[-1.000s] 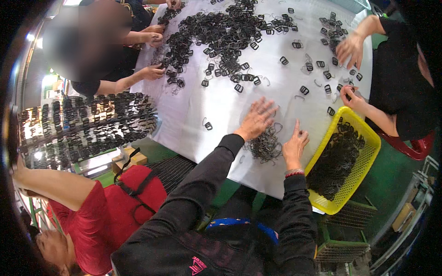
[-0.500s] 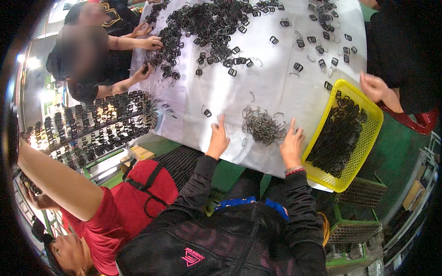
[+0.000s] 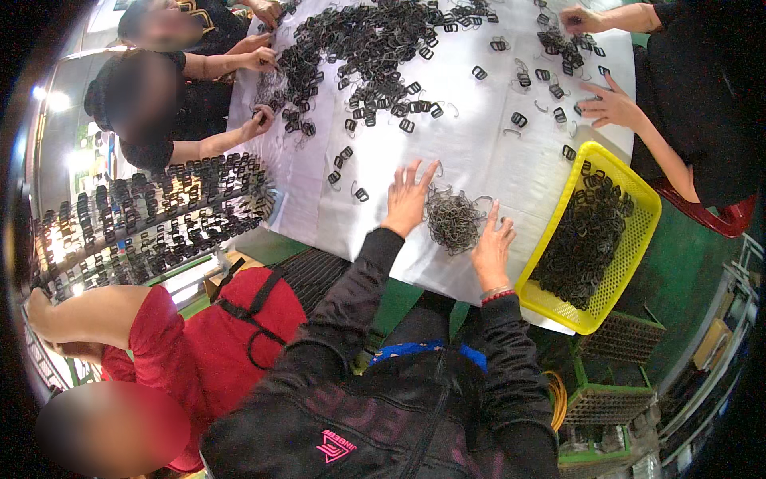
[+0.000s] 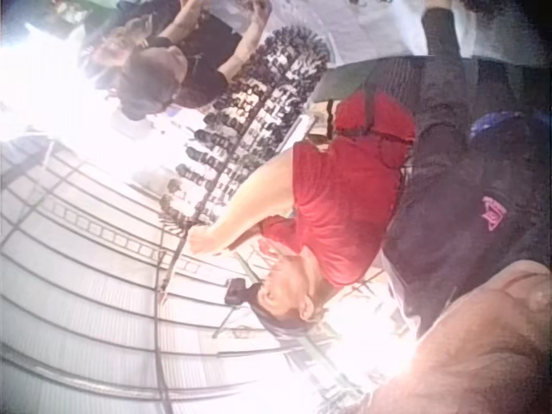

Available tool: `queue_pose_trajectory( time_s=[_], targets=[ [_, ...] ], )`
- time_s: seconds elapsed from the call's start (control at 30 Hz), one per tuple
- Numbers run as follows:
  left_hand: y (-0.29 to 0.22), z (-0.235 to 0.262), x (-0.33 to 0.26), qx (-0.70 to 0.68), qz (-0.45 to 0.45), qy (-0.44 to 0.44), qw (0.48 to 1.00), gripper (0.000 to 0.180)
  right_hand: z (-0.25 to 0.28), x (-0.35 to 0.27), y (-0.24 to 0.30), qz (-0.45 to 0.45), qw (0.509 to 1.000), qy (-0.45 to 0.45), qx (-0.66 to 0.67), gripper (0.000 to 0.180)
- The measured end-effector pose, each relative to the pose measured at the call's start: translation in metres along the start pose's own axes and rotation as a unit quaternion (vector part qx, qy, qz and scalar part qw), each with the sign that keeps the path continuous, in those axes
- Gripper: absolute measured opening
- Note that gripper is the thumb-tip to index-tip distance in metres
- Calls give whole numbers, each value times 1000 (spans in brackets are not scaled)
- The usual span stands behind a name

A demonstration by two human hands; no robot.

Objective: The person sits at a table with several others and repeatedly picks small black plastic components and metal wire loops from a white sheet, then joins them by hand. The assembled units are placed into a yellow basket while coworkers perform similar actions around the table.

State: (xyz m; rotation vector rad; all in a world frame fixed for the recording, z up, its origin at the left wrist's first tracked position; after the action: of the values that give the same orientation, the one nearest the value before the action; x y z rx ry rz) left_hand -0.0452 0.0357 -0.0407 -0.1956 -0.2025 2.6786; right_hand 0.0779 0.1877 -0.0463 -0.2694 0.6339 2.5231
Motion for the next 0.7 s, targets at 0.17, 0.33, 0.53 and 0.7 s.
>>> queue_pose_trajectory(
  time_s=[0.17,0.33,0.53,0.7],
  targets=[
    [-3,-12,29,-20,-193,-32,980,78,2,36,7,131,991,-21,-34,82],
    [-10,-19,-25,-224,-162,64,959,67,-17,29,22,206,978,34,24,68],
    [21,1,-51,-190,20,79,978,89,-4,-11,-9,79,994,71,-9,92],
    [-6,-29,-48,-95,21,120,988,107,-30,-13,-4,34,997,72,-7,98]
  ],
)
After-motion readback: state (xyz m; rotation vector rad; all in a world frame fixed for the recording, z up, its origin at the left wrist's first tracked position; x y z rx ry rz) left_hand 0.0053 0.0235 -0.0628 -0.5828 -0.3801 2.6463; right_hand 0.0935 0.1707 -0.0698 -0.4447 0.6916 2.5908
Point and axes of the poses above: each hand's wrist, its own x-axis towards the middle knuckle, its own z-axis out of the back of the hand, y = z × x, the point moved 6 cm from there along x, towards the middle knuckle, and after that the axes turned 5 degrees about -y, right-handed, at the moved point
